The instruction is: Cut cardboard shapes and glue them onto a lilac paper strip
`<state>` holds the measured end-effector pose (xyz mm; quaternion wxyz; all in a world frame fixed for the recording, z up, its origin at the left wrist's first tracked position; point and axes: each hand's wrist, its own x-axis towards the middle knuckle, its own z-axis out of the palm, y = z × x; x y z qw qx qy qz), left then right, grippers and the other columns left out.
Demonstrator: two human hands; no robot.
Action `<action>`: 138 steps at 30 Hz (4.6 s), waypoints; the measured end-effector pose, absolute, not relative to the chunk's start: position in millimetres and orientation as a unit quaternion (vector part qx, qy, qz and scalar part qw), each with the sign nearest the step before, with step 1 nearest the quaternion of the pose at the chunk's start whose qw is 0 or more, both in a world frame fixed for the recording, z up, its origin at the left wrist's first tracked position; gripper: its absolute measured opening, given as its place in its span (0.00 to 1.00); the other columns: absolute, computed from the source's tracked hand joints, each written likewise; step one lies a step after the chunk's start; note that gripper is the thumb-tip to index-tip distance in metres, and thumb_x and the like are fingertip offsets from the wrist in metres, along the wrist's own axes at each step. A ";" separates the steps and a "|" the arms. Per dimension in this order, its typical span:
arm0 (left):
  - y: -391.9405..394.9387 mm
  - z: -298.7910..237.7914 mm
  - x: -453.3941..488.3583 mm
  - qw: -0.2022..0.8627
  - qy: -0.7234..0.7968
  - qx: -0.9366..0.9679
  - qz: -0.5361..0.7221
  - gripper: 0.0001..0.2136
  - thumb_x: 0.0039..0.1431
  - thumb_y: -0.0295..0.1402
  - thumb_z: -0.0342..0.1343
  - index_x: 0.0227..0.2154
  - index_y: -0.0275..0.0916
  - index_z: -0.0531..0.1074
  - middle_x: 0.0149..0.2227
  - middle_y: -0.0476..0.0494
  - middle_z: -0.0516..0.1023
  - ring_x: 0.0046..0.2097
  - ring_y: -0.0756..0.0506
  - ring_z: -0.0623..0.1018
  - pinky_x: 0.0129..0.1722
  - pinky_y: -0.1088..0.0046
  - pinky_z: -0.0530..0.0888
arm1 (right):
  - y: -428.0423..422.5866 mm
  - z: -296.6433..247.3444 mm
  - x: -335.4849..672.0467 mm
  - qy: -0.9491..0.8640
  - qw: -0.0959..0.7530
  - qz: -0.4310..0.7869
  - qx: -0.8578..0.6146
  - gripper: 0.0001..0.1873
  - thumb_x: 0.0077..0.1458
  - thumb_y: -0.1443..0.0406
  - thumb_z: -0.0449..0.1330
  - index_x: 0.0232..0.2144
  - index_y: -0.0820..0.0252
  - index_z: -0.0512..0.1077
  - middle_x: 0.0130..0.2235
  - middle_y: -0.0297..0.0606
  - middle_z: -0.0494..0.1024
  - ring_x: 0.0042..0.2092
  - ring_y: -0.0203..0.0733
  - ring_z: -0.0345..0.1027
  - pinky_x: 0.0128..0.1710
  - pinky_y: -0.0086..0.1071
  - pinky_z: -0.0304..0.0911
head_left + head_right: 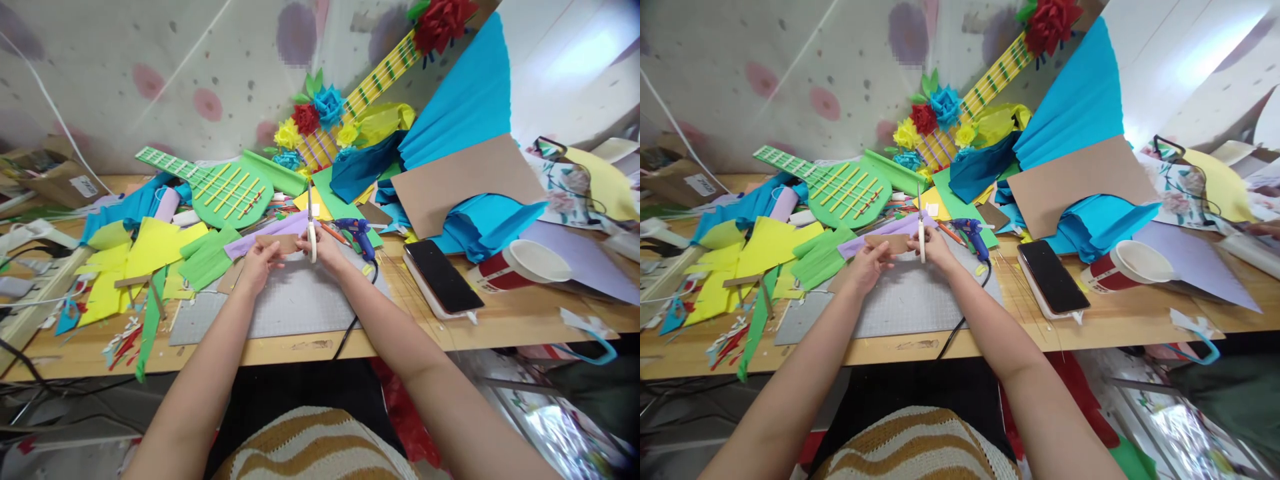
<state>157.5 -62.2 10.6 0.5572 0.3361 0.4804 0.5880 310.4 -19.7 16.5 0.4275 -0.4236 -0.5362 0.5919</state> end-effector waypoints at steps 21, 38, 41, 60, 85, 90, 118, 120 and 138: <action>-67.6 23.9 145.8 0.638 0.403 0.145 0.640 0.03 0.49 0.27 0.60 0.28 0.35 0.73 0.23 0.52 0.75 0.22 0.56 0.73 0.23 0.83 0.74 | -42.7 32.4 318.0 -0.852 0.144 0.244 -0.440 0.22 0.51 0.47 0.52 0.35 0.59 0.60 0.35 0.38 0.71 0.33 0.38 0.62 0.30 0.28 0.51; -68.6 17.1 144.4 0.654 0.438 0.190 0.587 0.02 0.50 0.25 0.59 0.29 0.32 0.73 0.24 0.48 0.77 0.25 0.54 0.76 0.23 0.84 0.75 | -46.0 30.0 327.3 -0.836 0.135 0.273 -0.457 0.22 0.51 0.48 0.52 0.38 0.58 0.62 0.36 0.39 0.73 0.34 0.41 0.65 0.30 0.29 0.53; -69.3 19.1 145.2 0.658 0.441 0.178 0.584 0.01 0.51 0.25 0.58 0.27 0.32 0.73 0.23 0.48 0.76 0.24 0.54 0.76 0.22 0.85 0.75 | -45.4 27.6 326.8 -0.835 0.144 0.272 -0.456 0.21 0.51 0.48 0.53 0.37 0.58 0.62 0.35 0.39 0.73 0.33 0.40 0.64 0.29 0.28 0.51; -67.9 15.6 141.0 0.627 0.445 0.234 0.595 0.08 0.43 0.28 0.65 0.28 0.32 0.73 0.23 0.48 0.76 0.23 0.54 0.75 0.21 0.83 0.75 | -41.1 28.5 330.6 -0.829 0.172 0.287 -0.448 0.20 0.47 0.49 0.57 0.31 0.60 0.64 0.26 0.31 0.67 0.26 0.32 0.54 0.27 0.26 0.46; -74.7 21.6 145.2 0.573 0.481 0.322 0.580 0.17 0.34 0.28 0.67 0.31 0.31 0.72 0.26 0.46 0.76 0.23 0.52 0.73 0.20 0.78 0.72 | -27.6 23.7 347.4 -0.796 0.237 0.317 -0.458 0.18 0.48 0.51 0.54 0.29 0.60 0.63 0.28 0.30 0.66 0.29 0.33 0.55 0.28 0.26 0.48; -73.6 14.0 147.2 0.544 0.477 0.336 0.603 0.17 0.36 0.31 0.66 0.32 0.34 0.70 0.29 0.47 0.76 0.25 0.51 0.74 0.20 0.78 0.71 | -35.4 26.9 341.0 -0.803 0.195 0.325 -0.459 0.19 0.49 0.50 0.53 0.36 0.59 0.61 0.32 0.34 0.68 0.31 0.36 0.60 0.29 0.27 0.51; -70.7 16.3 151.3 0.665 0.353 0.196 0.628 0.06 0.56 0.21 0.51 0.32 0.35 0.72 0.31 0.50 0.78 0.32 0.55 0.77 0.35 0.81 0.75 | -55.4 31.0 320.5 -0.837 0.138 0.271 -0.455 0.22 0.51 0.46 0.51 0.36 0.58 0.61 0.32 0.38 0.72 0.31 0.39 0.64 0.28 0.28 0.50; -70.8 16.1 151.2 0.665 0.350 0.195 0.630 0.06 0.56 0.21 0.51 0.33 0.35 0.72 0.31 0.50 0.78 0.31 0.55 0.77 0.34 0.82 0.76 | -55.8 32.2 319.9 -0.836 0.136 0.276 -0.455 0.23 0.51 0.46 0.51 0.37 0.59 0.61 0.32 0.37 0.72 0.31 0.38 0.64 0.28 0.27 0.50; -69.6 14.6 149.4 0.651 0.357 0.228 0.630 0.04 0.52 0.24 0.56 0.32 0.36 0.72 0.32 0.50 0.79 0.32 0.55 0.77 0.33 0.82 0.76 | -52.2 27.0 321.2 -0.832 0.157 0.252 -0.468 0.23 0.50 0.46 0.53 0.33 0.60 0.65 0.28 0.37 0.72 0.28 0.35 0.61 0.27 0.26 0.46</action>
